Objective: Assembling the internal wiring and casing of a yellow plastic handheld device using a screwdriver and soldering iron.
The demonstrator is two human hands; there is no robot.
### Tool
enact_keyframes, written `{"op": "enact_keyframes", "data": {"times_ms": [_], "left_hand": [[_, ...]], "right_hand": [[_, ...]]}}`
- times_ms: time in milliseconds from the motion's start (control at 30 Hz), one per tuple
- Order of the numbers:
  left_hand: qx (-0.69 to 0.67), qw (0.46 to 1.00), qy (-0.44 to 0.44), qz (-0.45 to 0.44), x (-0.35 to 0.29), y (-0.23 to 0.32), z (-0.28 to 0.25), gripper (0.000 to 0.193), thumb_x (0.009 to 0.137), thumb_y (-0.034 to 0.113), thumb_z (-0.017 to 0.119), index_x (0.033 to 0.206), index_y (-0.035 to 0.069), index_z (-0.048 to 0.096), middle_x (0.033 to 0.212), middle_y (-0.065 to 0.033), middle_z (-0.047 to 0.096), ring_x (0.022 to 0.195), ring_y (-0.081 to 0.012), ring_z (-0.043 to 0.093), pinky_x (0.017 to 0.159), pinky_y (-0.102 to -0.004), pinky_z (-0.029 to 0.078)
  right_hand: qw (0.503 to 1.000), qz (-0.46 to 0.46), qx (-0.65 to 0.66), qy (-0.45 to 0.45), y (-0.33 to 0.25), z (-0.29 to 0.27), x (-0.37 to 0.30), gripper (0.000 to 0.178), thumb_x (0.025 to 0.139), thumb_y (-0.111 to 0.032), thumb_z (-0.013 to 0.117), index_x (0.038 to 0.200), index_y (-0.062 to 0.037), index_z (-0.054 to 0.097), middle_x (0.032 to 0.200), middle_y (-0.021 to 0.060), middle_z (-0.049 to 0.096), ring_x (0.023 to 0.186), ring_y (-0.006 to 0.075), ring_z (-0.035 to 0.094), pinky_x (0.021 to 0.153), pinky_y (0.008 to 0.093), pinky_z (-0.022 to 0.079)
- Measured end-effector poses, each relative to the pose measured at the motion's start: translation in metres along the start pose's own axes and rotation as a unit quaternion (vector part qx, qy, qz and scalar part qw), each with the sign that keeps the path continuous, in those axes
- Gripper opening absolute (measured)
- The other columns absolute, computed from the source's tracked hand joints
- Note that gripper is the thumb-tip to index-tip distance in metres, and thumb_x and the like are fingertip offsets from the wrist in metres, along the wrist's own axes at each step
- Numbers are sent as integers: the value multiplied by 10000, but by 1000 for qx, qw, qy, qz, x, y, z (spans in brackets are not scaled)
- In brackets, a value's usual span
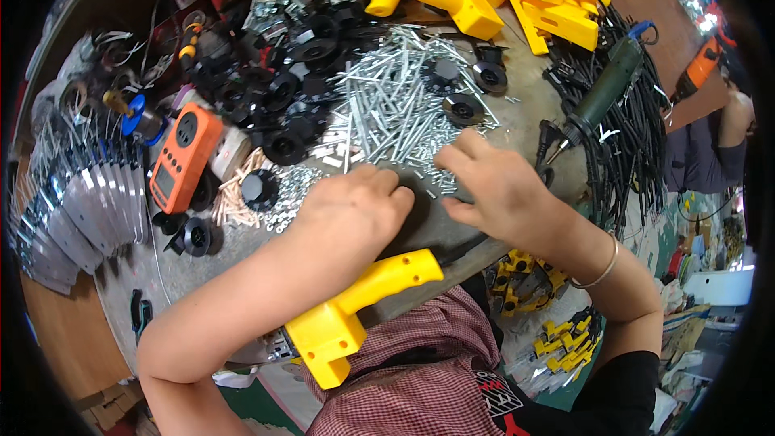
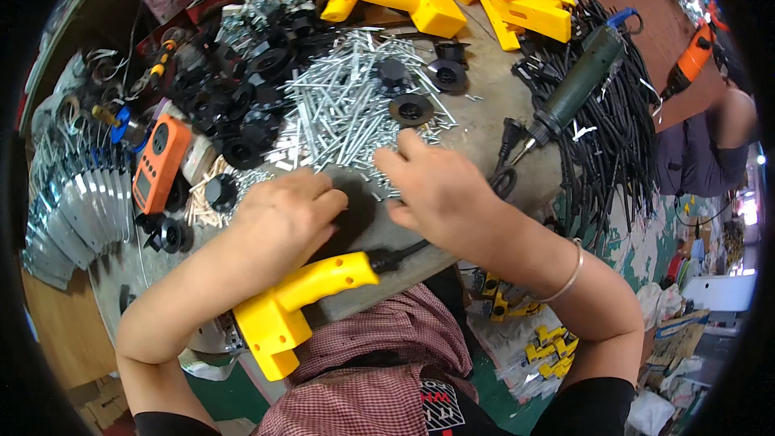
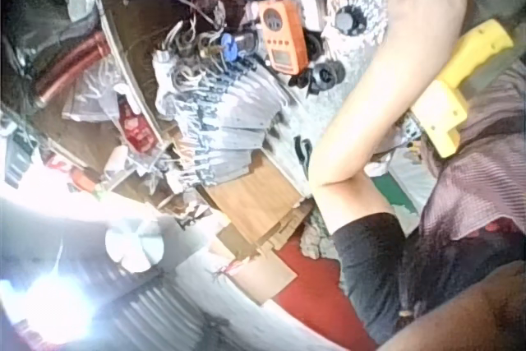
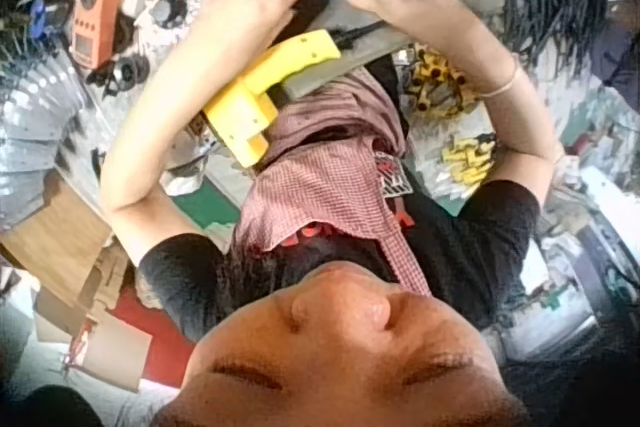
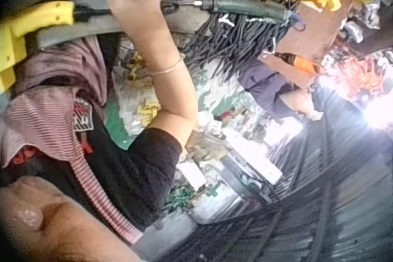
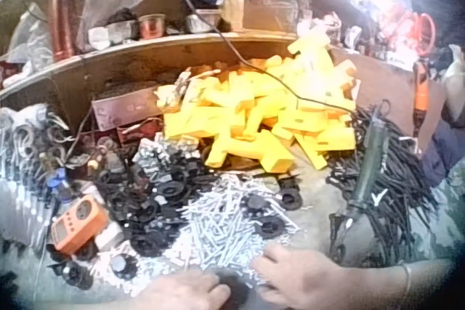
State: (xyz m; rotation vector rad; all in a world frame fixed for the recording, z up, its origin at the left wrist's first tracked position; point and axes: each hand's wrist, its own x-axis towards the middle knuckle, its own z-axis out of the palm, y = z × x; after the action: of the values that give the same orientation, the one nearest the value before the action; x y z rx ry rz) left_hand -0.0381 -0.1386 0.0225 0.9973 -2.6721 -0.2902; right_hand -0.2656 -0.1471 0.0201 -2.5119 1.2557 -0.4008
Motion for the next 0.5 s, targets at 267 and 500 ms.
{"op": "enact_keyframes", "data": {"times_ms": [267, 500], "left_hand": [[23, 998, -50, -22, 13, -9, -3, 138, 730, 33, 643, 859, 25, 594, 830, -111, 620, 823, -287, 642, 689, -372, 523], [-196, 960, -54, -193, -61, -8, -75, 122, 716, -33, 682, 825, 3, 640, 783, -105, 638, 722, -274, 640, 652, -339, 491]], "right_hand": [[998, -29, -27, 39, 10, 21, 24, 192, 748, -32, 635, 934, -32, 590, 890, 166, 573, 804, 386, 634, 700, 444, 530], [979, -27, 185, 83, 8, 8, 33, 121, 748, 30, 627, 855, -9, 665, 860, 147, 628, 796, 336, 632, 701, 397, 512]]}}
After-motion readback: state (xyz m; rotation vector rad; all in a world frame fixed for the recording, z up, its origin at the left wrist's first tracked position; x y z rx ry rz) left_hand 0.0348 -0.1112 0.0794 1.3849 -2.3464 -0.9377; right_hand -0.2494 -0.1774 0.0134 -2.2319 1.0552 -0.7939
